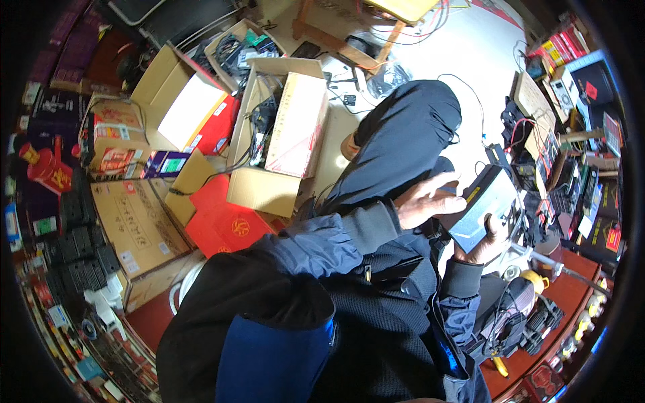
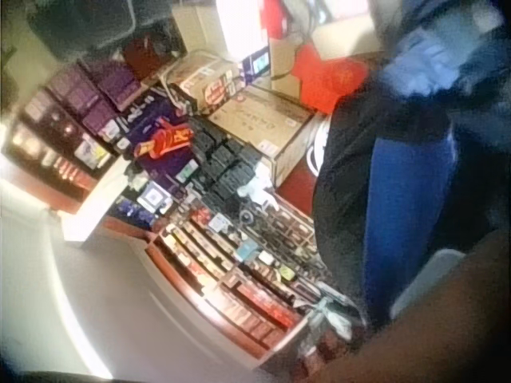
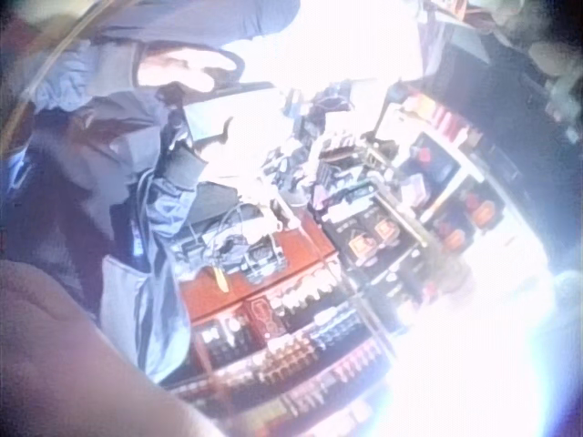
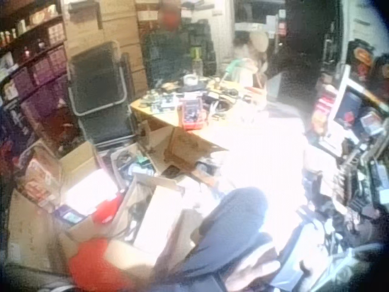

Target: The person sits on the floor and assembles a small electronic device. They connect a cable to a circuit board, insert the board into a black plastic case, and attach a power adapter to the case.

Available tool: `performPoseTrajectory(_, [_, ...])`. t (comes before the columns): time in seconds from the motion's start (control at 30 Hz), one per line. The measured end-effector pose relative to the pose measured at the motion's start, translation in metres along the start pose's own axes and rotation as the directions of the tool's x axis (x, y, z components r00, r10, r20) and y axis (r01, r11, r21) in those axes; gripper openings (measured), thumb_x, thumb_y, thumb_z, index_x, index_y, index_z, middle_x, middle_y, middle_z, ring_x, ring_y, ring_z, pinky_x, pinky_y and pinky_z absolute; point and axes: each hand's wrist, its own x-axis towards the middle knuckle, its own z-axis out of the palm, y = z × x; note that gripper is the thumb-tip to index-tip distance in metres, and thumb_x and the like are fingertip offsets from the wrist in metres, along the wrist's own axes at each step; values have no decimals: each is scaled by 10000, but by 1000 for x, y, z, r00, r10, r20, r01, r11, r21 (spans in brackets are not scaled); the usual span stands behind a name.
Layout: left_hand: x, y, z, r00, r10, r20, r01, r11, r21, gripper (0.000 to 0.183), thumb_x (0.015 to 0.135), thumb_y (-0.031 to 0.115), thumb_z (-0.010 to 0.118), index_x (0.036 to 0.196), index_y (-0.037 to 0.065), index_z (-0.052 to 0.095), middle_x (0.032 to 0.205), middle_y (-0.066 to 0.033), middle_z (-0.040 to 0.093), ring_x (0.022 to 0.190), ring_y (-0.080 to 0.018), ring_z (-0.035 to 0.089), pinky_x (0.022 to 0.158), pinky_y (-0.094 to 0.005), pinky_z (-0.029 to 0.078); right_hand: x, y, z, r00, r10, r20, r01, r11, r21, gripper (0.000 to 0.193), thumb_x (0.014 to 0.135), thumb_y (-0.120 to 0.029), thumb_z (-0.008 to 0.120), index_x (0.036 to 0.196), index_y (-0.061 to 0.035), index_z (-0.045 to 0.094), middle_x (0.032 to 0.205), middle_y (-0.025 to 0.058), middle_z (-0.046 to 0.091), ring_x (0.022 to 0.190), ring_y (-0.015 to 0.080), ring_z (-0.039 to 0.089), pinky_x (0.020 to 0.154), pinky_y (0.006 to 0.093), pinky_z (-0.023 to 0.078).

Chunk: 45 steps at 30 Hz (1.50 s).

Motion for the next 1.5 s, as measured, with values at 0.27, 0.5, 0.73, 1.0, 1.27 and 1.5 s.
performPoseTrajectory(0.27, [-3, 24, -4, 986, 40, -164, -29, 997, 69, 855, 1004, 388, 652, 1627, -46, 260, 1576, -247, 409, 1407, -331, 506, 1071, -450, 531, 5, 9, 31, 999, -15, -37, 16, 1000, 7, 659, 891, -215, 702, 1460, 39, 489, 1305, 205, 676, 1156, 334, 696, 1020, 463, 570])
performPoseTrajectory(0.5, [-5, 34, -10, 992, 12, -129, -15, 1000, -25, 814, 1043, 447, 609, 1590, -65, 291, 1545, -219, 445, 1392, -294, 500, 1081, -448, 498, 1, 9, 79, 999, 26, 28, -22, 993, -120, 607, 903, -125, 640, 1477, -20, 470, 1208, 124, 671, 1061, 209, 677, 931, 362, 582])
performPoseTrajectory(0.73, [4, 46, -4, 994, -102, -40, 91, 971, -219, 467, 1045, 262, 669, 1425, 12, 564, 1322, -92, 657, 1172, -186, 653, 998, -345, 547, 0, 15, 103, 998, 59, -7, -59, 967, -249, 692, 867, -93, 680, 1521, -31, 462, 1210, 71, 666, 1029, 158, 660, 935, 302, 537])
performPoseTrajectory(1.0, [60, 106, -19, 974, -222, -41, 218, 973, -78, 411, 1045, 263, 668, 1385, 44, 596, 1177, -76, 698, 1002, -174, 711, 841, -319, 611, 55, 21, 122, 987, 145, 73, -127, 971, -201, 275, 960, -189, 713, 1155, 3, 682, 1027, 61, 707, 913, 135, 682, 818, 281, 559])
performPoseTrajectory(1.27, [127, 126, -70, 936, -321, -146, 267, 915, -304, 347, 1065, 340, 638, 1305, 89, 637, 1150, -27, 689, 1070, -151, 667, 897, -326, 567, 155, 46, 110, 978, 168, -123, -202, 908, -367, 384, 941, -239, 649, 1213, 31, 672, 1067, 87, 709, 978, 178, 676, 881, 307, 540])
performPoseTrajectory(1.5, [186, 135, -117, 897, -370, -243, 274, 896, -350, 702, 1097, 503, 487, 1621, 71, 308, 1538, -185, 471, 1459, -321, 441, 1125, -600, 457, 296, -42, 92, 952, 173, -254, -282, 819, -500, 556, 889, -184, 581, 1411, -2, 524, 1060, 114, 691, 920, 218, 711, 831, 342, 607])
